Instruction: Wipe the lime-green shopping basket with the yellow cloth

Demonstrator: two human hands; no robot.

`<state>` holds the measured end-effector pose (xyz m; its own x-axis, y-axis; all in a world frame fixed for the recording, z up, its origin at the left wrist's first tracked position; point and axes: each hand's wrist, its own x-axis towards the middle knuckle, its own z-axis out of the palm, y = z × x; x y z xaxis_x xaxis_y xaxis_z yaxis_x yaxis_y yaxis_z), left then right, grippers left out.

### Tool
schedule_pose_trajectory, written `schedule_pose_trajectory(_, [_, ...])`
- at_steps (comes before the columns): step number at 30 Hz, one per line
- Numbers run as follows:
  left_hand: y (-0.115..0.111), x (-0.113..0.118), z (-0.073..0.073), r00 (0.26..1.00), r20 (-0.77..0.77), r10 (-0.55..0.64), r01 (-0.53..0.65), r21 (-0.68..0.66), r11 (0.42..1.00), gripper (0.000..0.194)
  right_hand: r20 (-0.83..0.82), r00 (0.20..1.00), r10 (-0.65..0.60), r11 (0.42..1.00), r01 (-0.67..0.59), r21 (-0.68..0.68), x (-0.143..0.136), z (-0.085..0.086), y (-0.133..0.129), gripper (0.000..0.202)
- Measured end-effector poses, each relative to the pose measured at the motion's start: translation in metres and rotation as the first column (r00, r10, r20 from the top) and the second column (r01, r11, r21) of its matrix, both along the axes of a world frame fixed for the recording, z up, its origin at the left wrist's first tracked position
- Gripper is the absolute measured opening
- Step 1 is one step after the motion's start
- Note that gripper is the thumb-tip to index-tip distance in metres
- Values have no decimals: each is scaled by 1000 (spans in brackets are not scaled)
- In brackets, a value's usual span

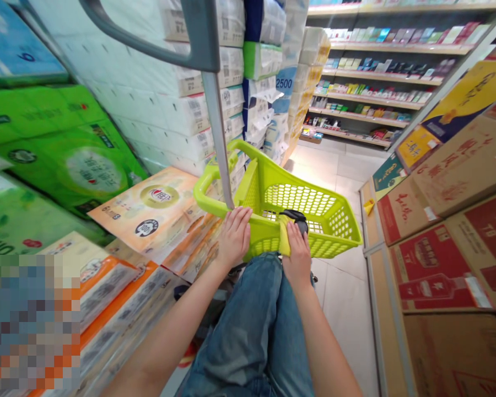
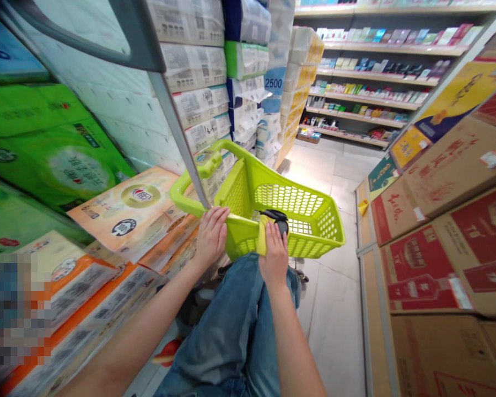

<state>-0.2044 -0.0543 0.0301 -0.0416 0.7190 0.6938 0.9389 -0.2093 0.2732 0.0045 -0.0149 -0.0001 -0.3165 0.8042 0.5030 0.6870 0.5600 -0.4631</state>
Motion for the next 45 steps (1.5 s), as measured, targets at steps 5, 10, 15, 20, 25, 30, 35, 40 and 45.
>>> schedule_pose_trajectory(5, [1, 1, 0, 1000, 12, -8, 8, 0, 1000, 47, -18, 989, -144, 990, 143, -12, 34, -18, 9, 89])
schedule_pose_trajectory(10, [1, 0, -1, 1000, 23, -9, 8, 20, 1000, 46, -32, 992, -125, 992, 124, -26, -22, 5, -7, 87])
schedule_pose_trajectory(15, [-1, -2, 2, 1000, 1, -31, 31, -4, 999, 47, -72, 985, 155, 988, -155, 9, -82, 37, -23, 75])
schedule_pose_trajectory(20, [-1, -1, 2, 1000, -11, -18, 18, 5, 1000, 46, -78, 984, 163, 987, -162, 24, -59, 25, -17, 80])
schedule_pose_trajectory(25, [1, 1, 0, 1000, 1, -4, 4, 18, 1000, 46, -68, 998, 7, 1000, -7, 5, 3, -10, -1, 85])
schedule_pose_trajectory(30, [1, 1, -1, 1000, 3, -7, 7, 23, 1000, 46, -84, 982, -169, 985, 166, -42, 25, -19, 5, 87])
schedule_pose_trajectory(35, [1, 0, 0, 1000, 15, -8, 8, 35, 999, 46, -39, 997, -65, 997, 64, -46, -36, 15, -12, 85])
schedule_pose_trajectory(40, [-1, -1, 2, 1000, 6, -24, 24, 3, 1000, 48, -34, 986, 166, 986, -167, -11, -80, 42, -22, 73])
schedule_pose_trajectory(45, [0, -1, 0, 1000, 7, -15, 15, 19, 1000, 47, -6, 990, 139, 990, -139, -5, -48, 25, -16, 81])
